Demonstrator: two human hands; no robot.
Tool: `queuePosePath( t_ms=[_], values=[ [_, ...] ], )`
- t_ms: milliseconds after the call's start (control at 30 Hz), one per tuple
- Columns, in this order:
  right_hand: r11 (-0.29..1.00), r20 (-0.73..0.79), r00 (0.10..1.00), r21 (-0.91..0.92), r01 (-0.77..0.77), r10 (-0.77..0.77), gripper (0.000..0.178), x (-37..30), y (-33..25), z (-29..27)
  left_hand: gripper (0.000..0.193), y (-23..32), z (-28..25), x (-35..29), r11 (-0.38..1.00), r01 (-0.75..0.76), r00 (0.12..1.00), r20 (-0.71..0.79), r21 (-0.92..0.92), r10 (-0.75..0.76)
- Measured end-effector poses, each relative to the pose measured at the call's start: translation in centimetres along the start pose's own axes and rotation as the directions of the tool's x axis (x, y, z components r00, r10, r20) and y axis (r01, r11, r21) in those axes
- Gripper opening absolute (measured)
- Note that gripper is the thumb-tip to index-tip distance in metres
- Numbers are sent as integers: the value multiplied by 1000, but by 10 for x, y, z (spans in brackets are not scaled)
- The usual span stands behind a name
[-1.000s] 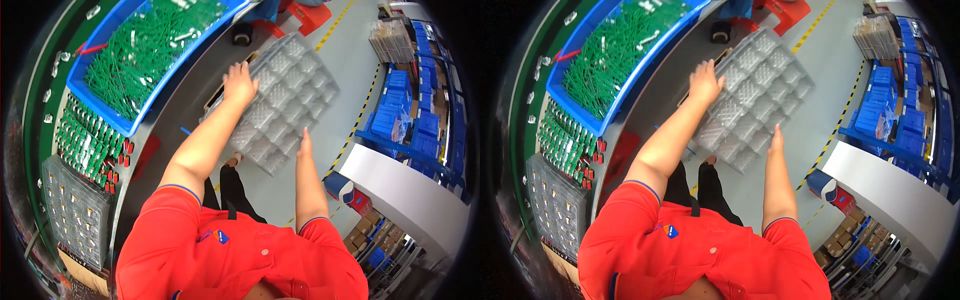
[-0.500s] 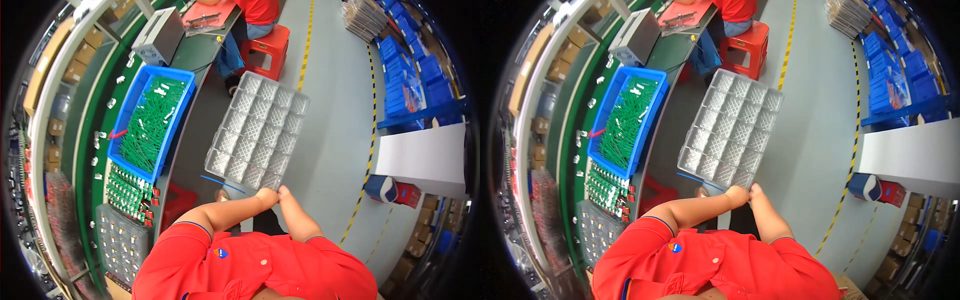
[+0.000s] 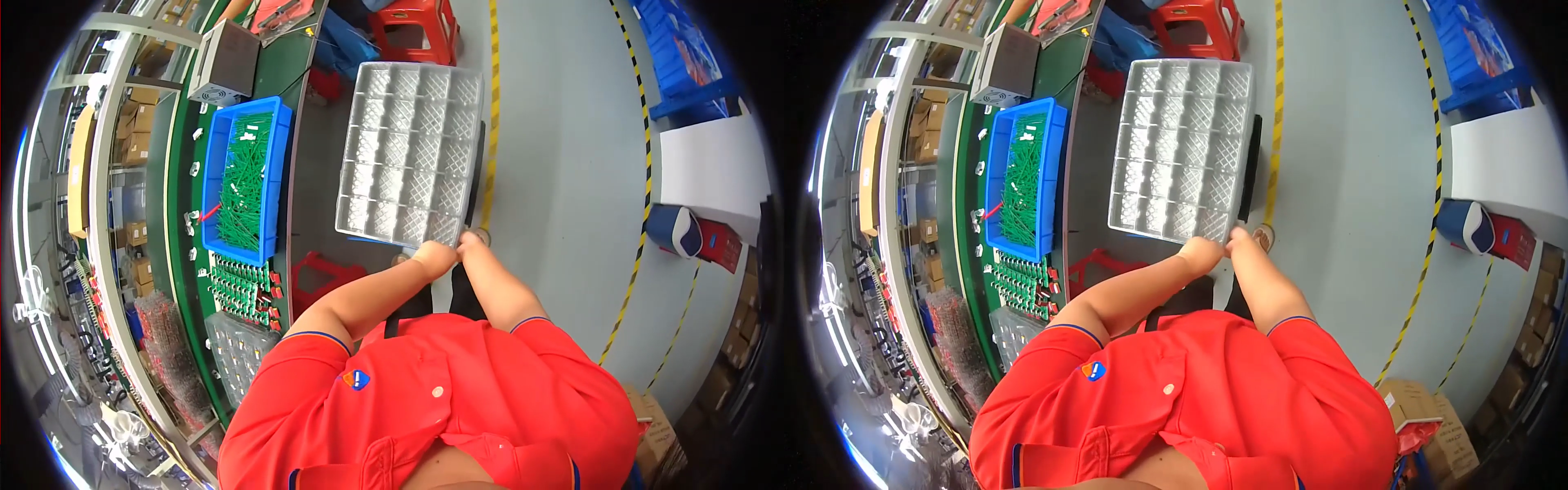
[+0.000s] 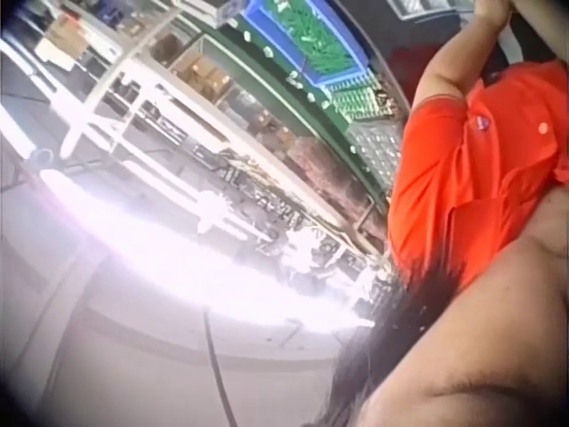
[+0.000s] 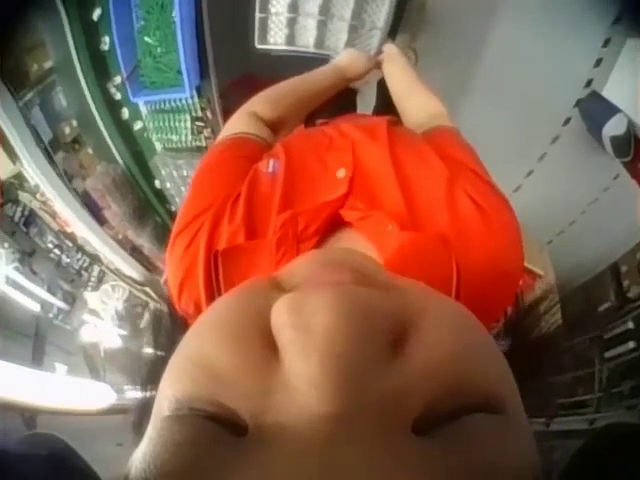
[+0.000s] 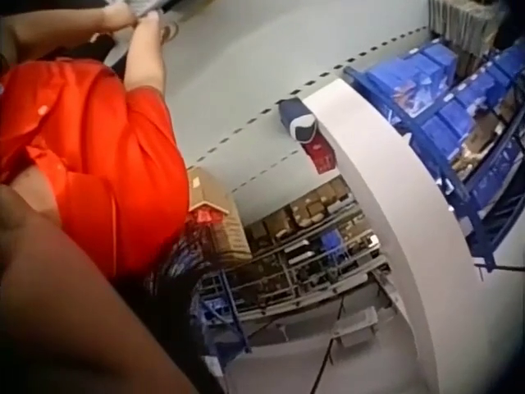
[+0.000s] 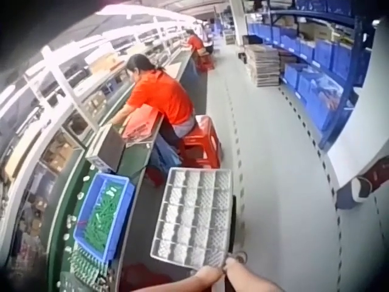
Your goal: The person picks up green circuit board components from a blue bin and places them into slots in a plastic tray by hand.
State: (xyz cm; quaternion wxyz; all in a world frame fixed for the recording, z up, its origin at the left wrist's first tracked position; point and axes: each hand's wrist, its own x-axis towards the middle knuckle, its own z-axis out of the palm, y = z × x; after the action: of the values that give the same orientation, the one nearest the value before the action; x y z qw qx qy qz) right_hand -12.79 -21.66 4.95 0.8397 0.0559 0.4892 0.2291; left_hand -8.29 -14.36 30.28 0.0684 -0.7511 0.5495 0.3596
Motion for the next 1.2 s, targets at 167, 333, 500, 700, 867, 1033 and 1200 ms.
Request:
queuePosePath(
  t_ms=[167,333,500,700,867,1033,1200],
  values=[
    [990,-120,987,105,-98,110,38,-46,9,37,15,-13,-28,-38,991,109,994,-14,-78,-110],
    [995,-220,972,-61,75,-86,34,-101,28,68,5,-13,-190,-158,938,19,675,-688,-345,-266],
    [999,-26,998,-8,50,-50,39,-105,20,53,23,-13,-218,-248,998,-9,57,-996,-66,-66],
    [811,-282,763,-281,513,-581,70,-143,-87,53,19,-12,-177,-404,854,-436,-234,-881,-283,-411],
    [645,745,625,-363,673,-233,74,-297,75,261,26,-25,-81,-544,830,-546,-483,-767,-115,-424],
    [477,720,576,-691,544,386,74,-313,260,351,28,-6,27,-693,897,-443,-392,-899,0,-193],
    [9,787,531,-562,827,314,74,-251,433,379,49,28,141,-774,917,-374,-494,-806,-140,-325]
  ],
)
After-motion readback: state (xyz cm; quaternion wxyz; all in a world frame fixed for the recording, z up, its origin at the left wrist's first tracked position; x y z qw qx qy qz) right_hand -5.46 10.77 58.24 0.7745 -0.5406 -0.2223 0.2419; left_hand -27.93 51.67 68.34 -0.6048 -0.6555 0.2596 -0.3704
